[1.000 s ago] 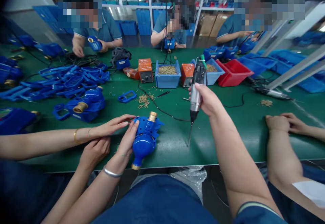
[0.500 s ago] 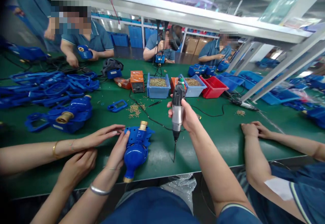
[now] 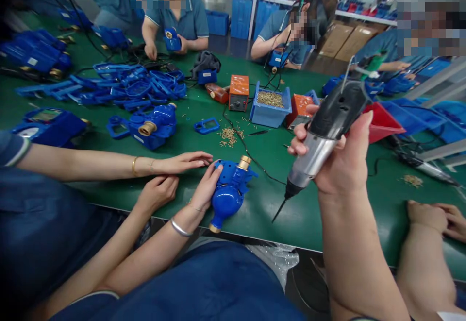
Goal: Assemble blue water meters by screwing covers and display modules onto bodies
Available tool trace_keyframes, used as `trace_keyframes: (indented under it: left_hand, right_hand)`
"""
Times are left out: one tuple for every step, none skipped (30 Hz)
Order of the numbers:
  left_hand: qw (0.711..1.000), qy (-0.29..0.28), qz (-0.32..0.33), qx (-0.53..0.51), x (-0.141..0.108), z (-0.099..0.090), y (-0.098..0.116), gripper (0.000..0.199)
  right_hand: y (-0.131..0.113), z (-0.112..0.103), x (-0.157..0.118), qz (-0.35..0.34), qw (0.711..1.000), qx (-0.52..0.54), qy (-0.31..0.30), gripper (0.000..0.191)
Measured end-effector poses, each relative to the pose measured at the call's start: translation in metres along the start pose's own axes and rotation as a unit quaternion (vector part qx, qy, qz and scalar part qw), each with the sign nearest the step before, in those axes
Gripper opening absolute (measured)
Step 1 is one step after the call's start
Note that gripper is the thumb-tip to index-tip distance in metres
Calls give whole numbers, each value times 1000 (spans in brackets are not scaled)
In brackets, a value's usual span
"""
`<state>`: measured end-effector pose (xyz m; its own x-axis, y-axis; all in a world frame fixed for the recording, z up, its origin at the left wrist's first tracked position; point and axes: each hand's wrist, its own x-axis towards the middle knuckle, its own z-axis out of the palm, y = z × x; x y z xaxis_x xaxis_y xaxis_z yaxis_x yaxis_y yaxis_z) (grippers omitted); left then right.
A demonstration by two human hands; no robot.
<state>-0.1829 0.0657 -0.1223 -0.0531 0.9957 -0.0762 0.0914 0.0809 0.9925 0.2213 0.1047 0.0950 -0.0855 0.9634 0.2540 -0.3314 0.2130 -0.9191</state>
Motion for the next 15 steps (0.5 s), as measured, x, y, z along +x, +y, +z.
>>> trace_keyframes:
  left_hand:
    - [1000,2,-3,-9,0,1,0,24]
    - [1000,3,-5,-15,1,1,0,28]
    - [1000,4,-4,-14,1,1,0,30]
    - [1000,3,3,-6,1,0,-2,30]
    - [1000,0,18,11,0,-1,-3,27]
    - [998,-8,40,38,0,-2,-6,23]
    - [995,-19,65,70,0,-4,-9,19]
    - [990,-30,91,106,0,-5,-13,16]
    - [982,-43,115,142,1,-7,-16,13]
    - [974,-54,136,175,2,-8,-20,11]
    - [965,-65,152,202,2,-8,-23,9]
    - [959,-72,165,221,3,-8,-25,10]
    - [956,-73,176,224,4,-8,-27,11]
    - [959,-64,189,203,4,-8,-29,13]
    - [965,-46,204,160,4,-8,-30,15]
  right_hand:
    - [-2,0,2,2,1000,-10,-3,64]
    - [-4,-1,4,4,1000,-20,-9,64]
    - [-4,-3,5,10,999,-29,-17,63]
    - [-4,-4,5,15,999,-33,-23,62]
    - [-2,-5,5,20,999,-32,-28,58]
    - [0,-6,5,23,999,-25,-28,54]
    - [2,-5,4,24,999,-17,-25,50]
    - [5,-5,3,24,1000,-10,-18,47]
    - [7,-4,2,24,1000,-5,-12,45]
    - [10,-4,2,27,1000,-1,-9,43]
    - [13,-4,1,33,999,3,-8,43]
    - [15,-5,1,38,999,6,-5,43]
    - [17,-6,1,40,999,11,-2,43]
    - [19,-7,1,40,999,16,2,44]
    - [20,-8,1,38,999,21,7,45]
